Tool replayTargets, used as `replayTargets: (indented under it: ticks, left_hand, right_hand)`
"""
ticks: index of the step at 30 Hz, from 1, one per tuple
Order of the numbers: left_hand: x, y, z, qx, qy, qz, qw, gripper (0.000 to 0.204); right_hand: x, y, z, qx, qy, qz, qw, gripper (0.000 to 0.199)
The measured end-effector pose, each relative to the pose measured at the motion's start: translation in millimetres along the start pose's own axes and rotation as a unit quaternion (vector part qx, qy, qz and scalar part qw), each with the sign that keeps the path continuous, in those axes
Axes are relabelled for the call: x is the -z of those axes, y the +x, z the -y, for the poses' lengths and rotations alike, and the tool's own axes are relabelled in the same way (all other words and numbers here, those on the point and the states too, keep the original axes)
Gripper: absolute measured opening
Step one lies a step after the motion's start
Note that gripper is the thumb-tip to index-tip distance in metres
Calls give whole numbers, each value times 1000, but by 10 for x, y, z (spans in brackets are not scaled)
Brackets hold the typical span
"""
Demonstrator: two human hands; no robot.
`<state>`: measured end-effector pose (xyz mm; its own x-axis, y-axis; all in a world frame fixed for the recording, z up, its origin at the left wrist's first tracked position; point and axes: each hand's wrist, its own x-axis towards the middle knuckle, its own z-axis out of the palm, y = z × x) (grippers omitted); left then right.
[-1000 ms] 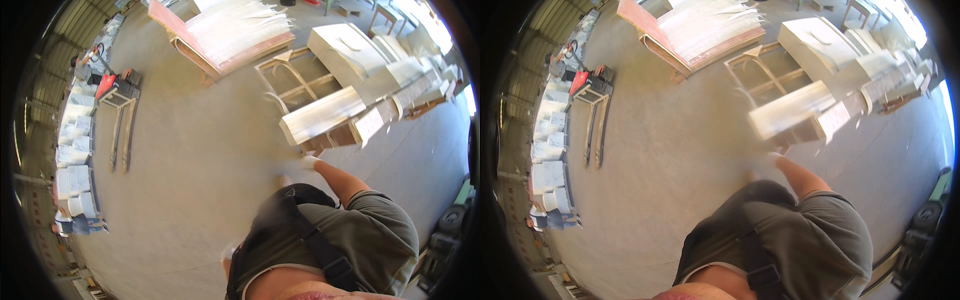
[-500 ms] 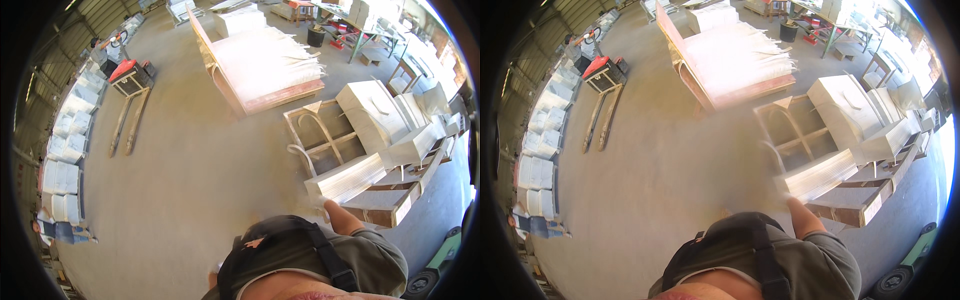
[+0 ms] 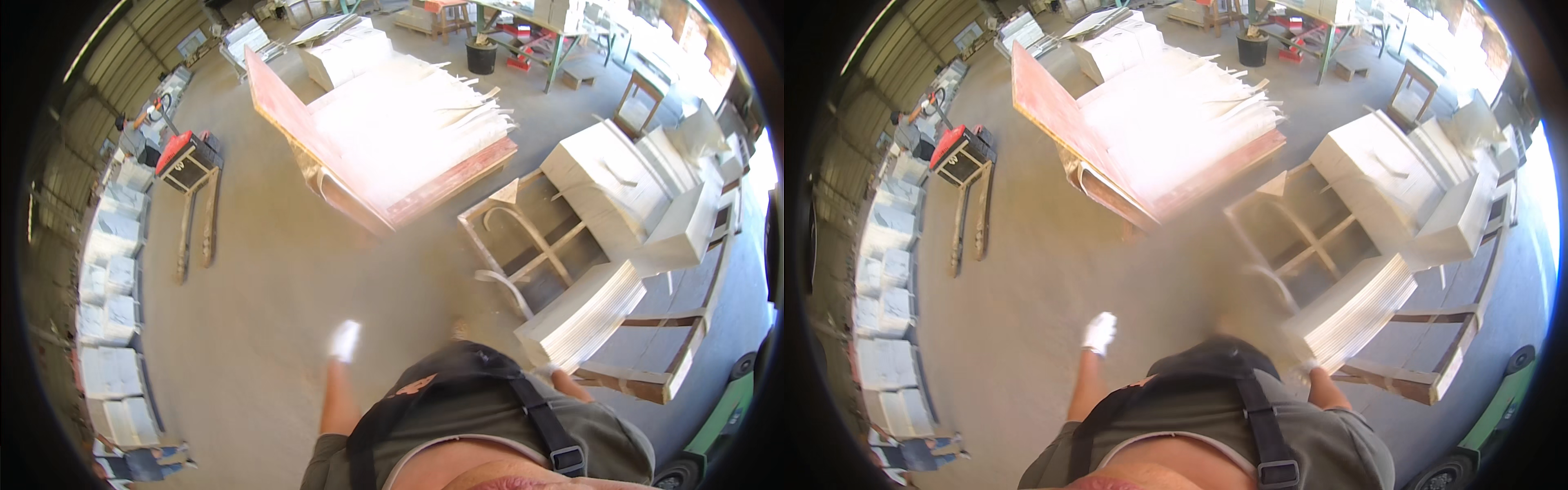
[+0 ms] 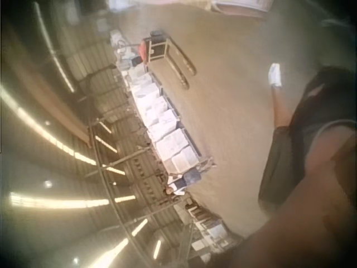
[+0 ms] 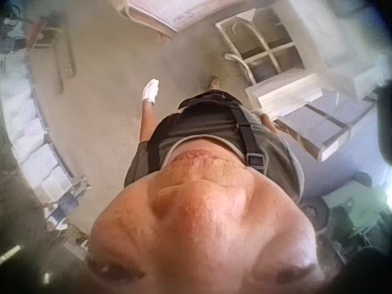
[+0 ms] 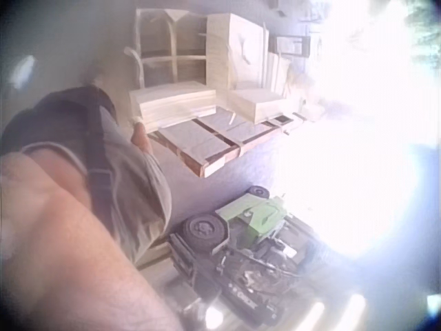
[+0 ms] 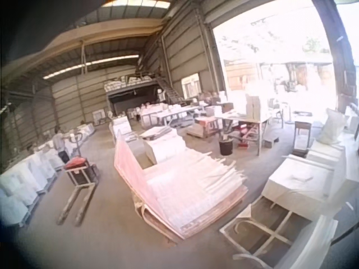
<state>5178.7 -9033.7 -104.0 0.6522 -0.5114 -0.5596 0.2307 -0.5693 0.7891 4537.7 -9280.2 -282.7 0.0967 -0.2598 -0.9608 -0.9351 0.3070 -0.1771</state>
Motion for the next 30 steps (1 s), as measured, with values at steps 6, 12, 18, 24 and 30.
replayTargets:
  ticks: [6, 12, 18, 24, 30]
  left_hand:
    - [-393, 243, -234, 64, 162, 212, 962, 54]
    - [267, 966, -424, 57, 397, 144, 904, 52]
    - [-5, 2190, -1056, -50, 441, 232, 865, 51]
    - [-623, 3672, -2149, -359, 673, 356, 540, 32]
    - [-1193, 4067, -3354, -435, 683, 326, 488, 24]
  right_hand:
    - [959, -664, 2597, 414, -127, -126, 892, 39]
    - [1648, -1284, 3881, 353, 235, -95, 901, 40]
    - [1331, -75, 2915, 245, -406, -229, 850, 23]
    - [313, -189, 2084, 44, 192, -155, 968, 42]
    - [-56, -565, 2776, -8, 381, -153, 912, 42]
